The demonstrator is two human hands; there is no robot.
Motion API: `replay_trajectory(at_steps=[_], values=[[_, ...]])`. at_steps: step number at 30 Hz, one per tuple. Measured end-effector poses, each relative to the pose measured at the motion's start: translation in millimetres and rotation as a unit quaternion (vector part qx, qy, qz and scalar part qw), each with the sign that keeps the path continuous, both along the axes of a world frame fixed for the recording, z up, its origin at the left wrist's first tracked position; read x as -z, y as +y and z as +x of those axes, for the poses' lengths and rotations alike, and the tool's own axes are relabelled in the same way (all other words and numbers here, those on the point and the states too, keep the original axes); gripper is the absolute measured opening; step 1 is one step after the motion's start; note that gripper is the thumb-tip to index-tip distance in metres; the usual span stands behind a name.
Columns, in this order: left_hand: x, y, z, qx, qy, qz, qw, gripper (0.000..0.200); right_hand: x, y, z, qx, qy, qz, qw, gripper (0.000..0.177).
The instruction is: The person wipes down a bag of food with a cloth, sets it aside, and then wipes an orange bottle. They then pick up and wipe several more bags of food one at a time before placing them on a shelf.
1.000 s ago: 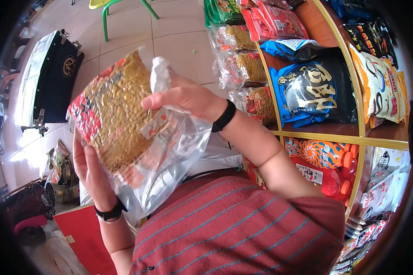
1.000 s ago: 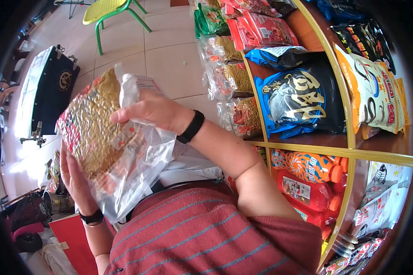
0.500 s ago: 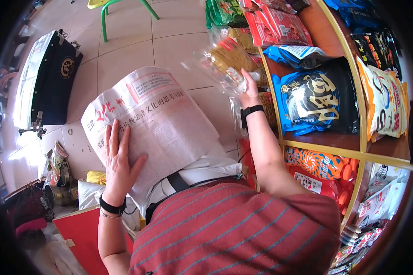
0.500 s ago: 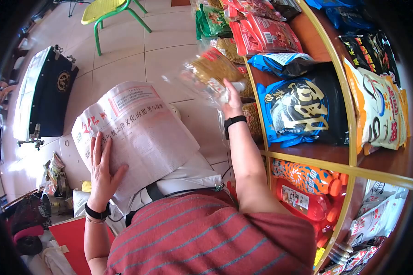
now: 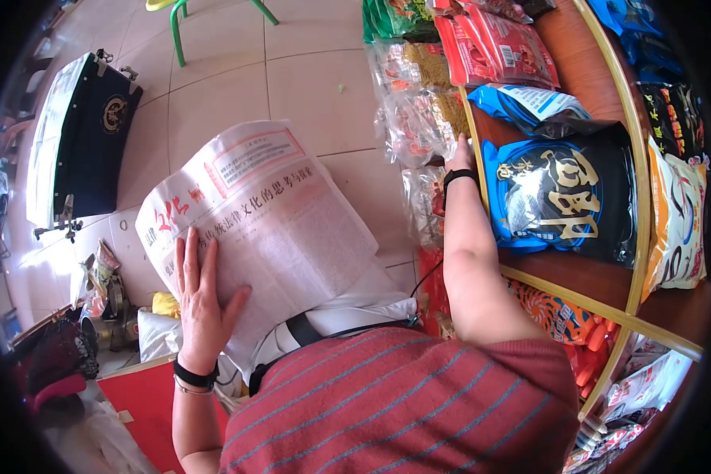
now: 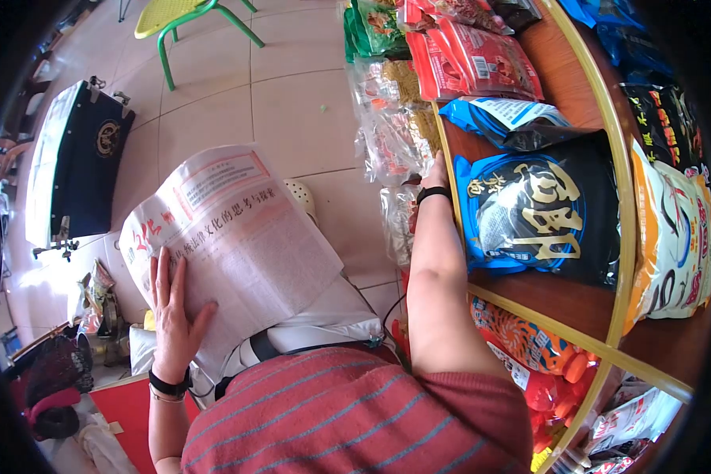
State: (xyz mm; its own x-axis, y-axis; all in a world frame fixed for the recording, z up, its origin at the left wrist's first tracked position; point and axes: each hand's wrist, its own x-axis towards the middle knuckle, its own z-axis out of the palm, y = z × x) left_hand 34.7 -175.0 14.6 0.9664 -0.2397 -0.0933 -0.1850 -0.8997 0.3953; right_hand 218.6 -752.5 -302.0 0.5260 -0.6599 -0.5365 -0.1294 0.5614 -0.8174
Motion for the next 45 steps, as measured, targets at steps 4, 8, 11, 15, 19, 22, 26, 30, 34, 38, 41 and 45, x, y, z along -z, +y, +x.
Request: replay_trajectory(at_steps=[4, 8, 11, 15, 19, 22, 26, 30, 34, 38, 41, 45], values=[[-2, -1, -4, -0.012, 0.012, -0.005, 1.0, 0.085, 3, 4, -15, 0.056, 0.115, -0.13, 0.983, 0.053], [5, 4, -10, -0.012, 0.003, -0.014, 1.0, 0.085, -3, 17, -39, 0.048, 0.091, -0.358, 0.928, 0.036], [7, 7, -14, -0.012, 0.011, -0.006, 1.0, 0.082, -102, 92, -68, -0.143, 0.125, -0.549, 0.814, 0.026], [8, 6, -15, -0.02, 0.01, -0.002, 1.0, 0.083, -64, 145, -142, -0.643, 0.118, -0.42, 0.63, 0.034], [10, 7, -20, -0.024, 0.004, -0.002, 1.0, 0.083, -99, 209, -170, -0.783, 0.164, -0.391, 0.455, 0.036], [6, 6, -27, -0.019, 0.01, 0.005, 1.0, 0.082, -101, 164, -184, -0.789, 0.169, -0.365, 0.465, 0.036], [4, 2, -34, -0.025, 0.018, -0.001, 1.0, 0.082, -99, 200, -182, -0.789, 0.176, -0.351, 0.473, 0.036], [3, 2, -46, -0.018, 0.018, -0.008, 1.0, 0.083, -105, 201, -197, -0.791, 0.179, -0.334, 0.48, 0.037], [7, 5, -55, -0.005, 0.015, -0.016, 1.0, 0.083, -102, 204, -202, -0.785, 0.178, -0.319, 0.501, 0.037], [12, 4, -66, 0.027, -0.002, -0.031, 0.999, 0.083, -94, 201, -223, -0.771, 0.198, -0.283, 0.535, 0.038], [15, 2, -76, 0.033, -0.007, -0.033, 0.999, 0.081, -81, 194, -240, -0.757, 0.215, -0.251, 0.564, 0.038], [16, -2, -90, 0.045, -0.022, -0.03, 0.998, 0.079, -84, 205, -273, -0.746, 0.205, -0.228, 0.591, 0.039]])
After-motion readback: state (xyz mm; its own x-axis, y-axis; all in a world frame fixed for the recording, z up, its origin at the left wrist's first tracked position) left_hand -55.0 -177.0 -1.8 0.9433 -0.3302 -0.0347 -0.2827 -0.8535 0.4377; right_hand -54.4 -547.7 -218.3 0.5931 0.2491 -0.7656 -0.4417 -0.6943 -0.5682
